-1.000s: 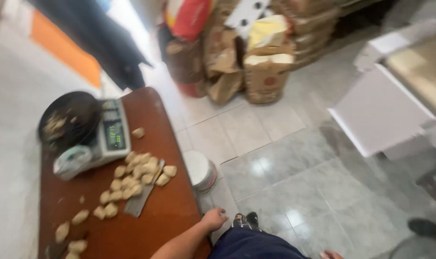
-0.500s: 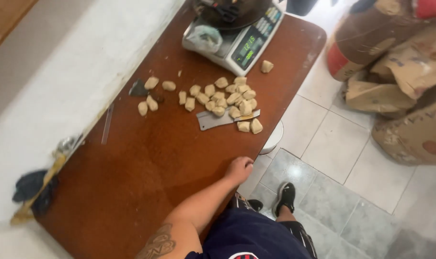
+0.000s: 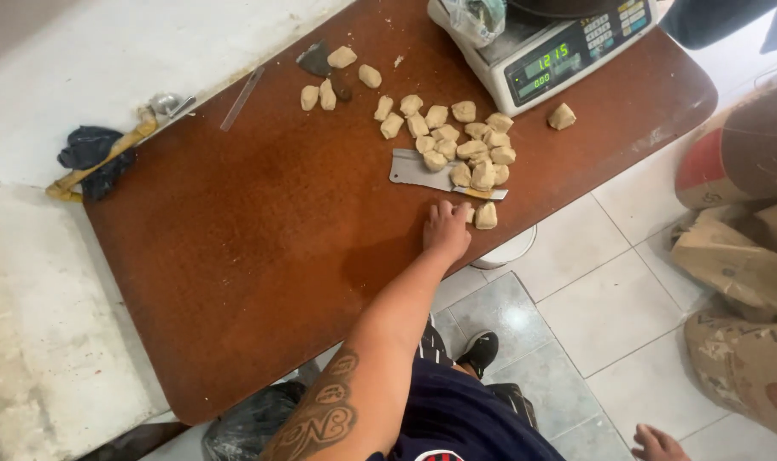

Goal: Preparing small dough balls by weighing, cutting, rolling, and placing them on a baking tray

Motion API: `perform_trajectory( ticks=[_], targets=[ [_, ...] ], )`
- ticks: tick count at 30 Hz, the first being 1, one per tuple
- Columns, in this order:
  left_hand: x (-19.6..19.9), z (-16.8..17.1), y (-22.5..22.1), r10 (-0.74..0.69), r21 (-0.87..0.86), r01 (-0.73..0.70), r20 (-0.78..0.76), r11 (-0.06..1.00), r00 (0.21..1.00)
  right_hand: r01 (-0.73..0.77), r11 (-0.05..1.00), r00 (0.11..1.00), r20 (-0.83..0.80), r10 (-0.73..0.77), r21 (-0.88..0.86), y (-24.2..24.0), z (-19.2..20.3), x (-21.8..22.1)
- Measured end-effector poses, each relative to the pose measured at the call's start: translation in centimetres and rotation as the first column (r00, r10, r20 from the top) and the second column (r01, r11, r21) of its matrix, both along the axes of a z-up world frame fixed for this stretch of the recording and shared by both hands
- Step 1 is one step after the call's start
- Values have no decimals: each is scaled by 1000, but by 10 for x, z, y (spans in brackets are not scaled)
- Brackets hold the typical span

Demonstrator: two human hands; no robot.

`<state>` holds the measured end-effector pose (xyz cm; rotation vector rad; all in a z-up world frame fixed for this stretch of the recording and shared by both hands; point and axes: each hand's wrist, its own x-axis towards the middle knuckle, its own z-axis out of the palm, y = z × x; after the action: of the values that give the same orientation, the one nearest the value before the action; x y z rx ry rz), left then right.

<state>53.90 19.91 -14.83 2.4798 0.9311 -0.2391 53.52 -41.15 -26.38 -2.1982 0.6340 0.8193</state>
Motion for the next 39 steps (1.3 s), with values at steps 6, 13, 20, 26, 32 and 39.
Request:
perform_trajectory(
  ticks=[6, 13, 20, 26, 32, 39],
  targets=[
    [-44, -2, 17, -91, -20, 100, 265, 995, 960, -478, 861, 875, -5, 485, -170, 214, 182, 42],
    [-219, -20, 6, 99, -233, 20, 486, 972, 868, -843, 527, 452, 392, 801, -104, 407, 124, 76],
    [-320, 4, 26, 524, -314, -451, 208, 835, 826, -753, 581, 420, 455, 785, -309, 523, 122, 70],
    [-341, -7, 32, 756, -168, -748, 301, 642, 581, -859, 404, 286, 361, 888, -313, 553, 153, 57],
    [-331, -41, 26, 757, 26, -834, 403, 551, 514, -873, -155, -440, 611, 658, -462, 608, 78, 42],
    [-340, -71, 64, 715, 475, -787, 381, 393, 587, -642, -194, -765, 606, 217, -742, 697, 44, 17]
  ],
)
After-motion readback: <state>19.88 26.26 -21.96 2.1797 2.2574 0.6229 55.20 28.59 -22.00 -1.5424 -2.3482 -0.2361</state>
